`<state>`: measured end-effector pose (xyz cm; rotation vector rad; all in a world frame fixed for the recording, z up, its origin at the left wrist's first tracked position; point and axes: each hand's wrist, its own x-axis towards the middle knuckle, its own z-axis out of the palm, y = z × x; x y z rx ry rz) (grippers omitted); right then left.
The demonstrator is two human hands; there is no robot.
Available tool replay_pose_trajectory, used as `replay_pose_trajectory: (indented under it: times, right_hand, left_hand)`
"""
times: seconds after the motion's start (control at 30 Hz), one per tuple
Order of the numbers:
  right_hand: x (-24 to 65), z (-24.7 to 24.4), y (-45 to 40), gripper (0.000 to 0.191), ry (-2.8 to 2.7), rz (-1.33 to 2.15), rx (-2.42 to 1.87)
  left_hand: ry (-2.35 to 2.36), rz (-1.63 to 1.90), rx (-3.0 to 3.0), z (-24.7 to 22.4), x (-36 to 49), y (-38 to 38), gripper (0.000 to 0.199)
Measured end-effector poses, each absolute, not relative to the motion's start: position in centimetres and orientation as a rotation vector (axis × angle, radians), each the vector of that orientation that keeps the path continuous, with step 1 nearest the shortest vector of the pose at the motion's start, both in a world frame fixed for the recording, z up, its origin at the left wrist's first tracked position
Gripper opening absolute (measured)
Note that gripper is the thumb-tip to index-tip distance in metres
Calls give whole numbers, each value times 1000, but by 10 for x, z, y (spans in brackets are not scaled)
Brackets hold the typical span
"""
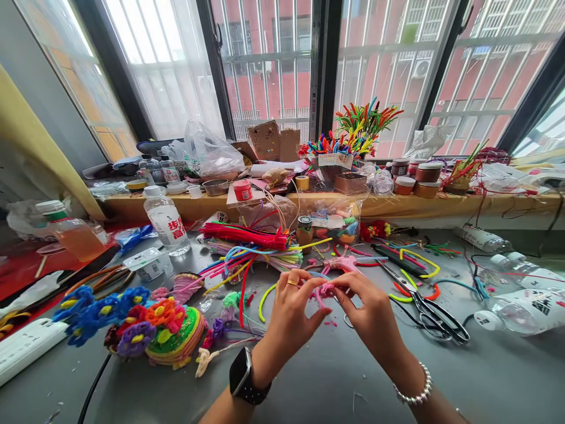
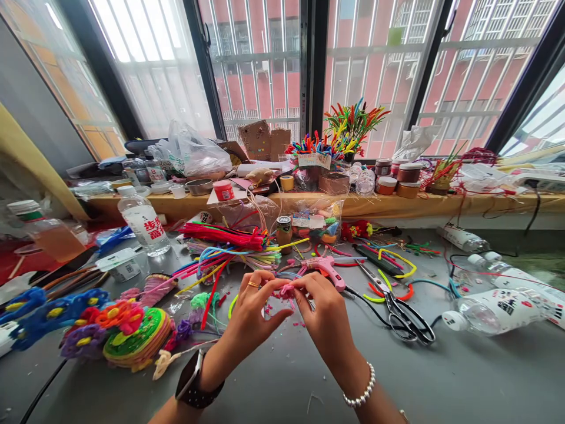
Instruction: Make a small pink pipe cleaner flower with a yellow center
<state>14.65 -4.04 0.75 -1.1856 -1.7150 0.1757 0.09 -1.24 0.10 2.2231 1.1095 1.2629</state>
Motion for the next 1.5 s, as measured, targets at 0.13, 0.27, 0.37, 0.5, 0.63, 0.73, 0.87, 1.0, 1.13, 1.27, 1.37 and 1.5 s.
replay_pose_trajectory:
  times: [0.13, 0.27, 0.37, 0.5, 0.63, 0.73, 0.87, 1.0, 1.13, 1.27, 1.37, 1.5]
  right_hand:
    - [144, 7, -42, 12, -1716, 98, -1105]
    - [140, 4, -43, 12, -1732, 37, -1098]
    - [139, 2, -43, 12, -1731, -22, -1104]
    - [138, 3, -43, 12, -1742, -46, -1073]
    - [138, 5, -44, 13, -1706, 39, -1068]
    - [137, 6, -44, 12, -1666, 118, -1072]
    - [137, 5, -44, 11, -1653, 126, -1067]
    - [136, 5, -44, 11, -1625, 184, -1070]
    - [136, 6, -44, 11, -1604, 202, -1087]
    - [136, 3, -43, 12, -1658, 82, -1087]
    - [135, -3, -43, 14, -1700, -50, -1074]
    - [129, -10, -44, 13, -1685, -182, -1104]
  left_hand:
    - [1029, 1255, 2065, 4, 4, -20, 25]
    - [919, 1170, 1783, 1, 6, -18, 23]
    - [885, 1198, 1701, -1, 7, -16, 21]
    - [874, 1231, 1672, 0, 7, -17, 19]
    - [839, 1233, 1596, 0, 8, -18, 21]
    - [815, 1190, 1537, 0, 8, -17, 23]
    - [820, 1171, 1524, 0, 6, -15, 23]
    - [784, 1164, 1454, 1, 6, -15, 23]
    - [832, 1196, 1501, 0, 6, -15, 23]
    - [908, 1217, 1576, 0, 5, -16, 22]
    - [958, 1247, 1604, 0, 5, -17, 21]
    - [1006, 1284, 1633, -2, 7, -19, 18]
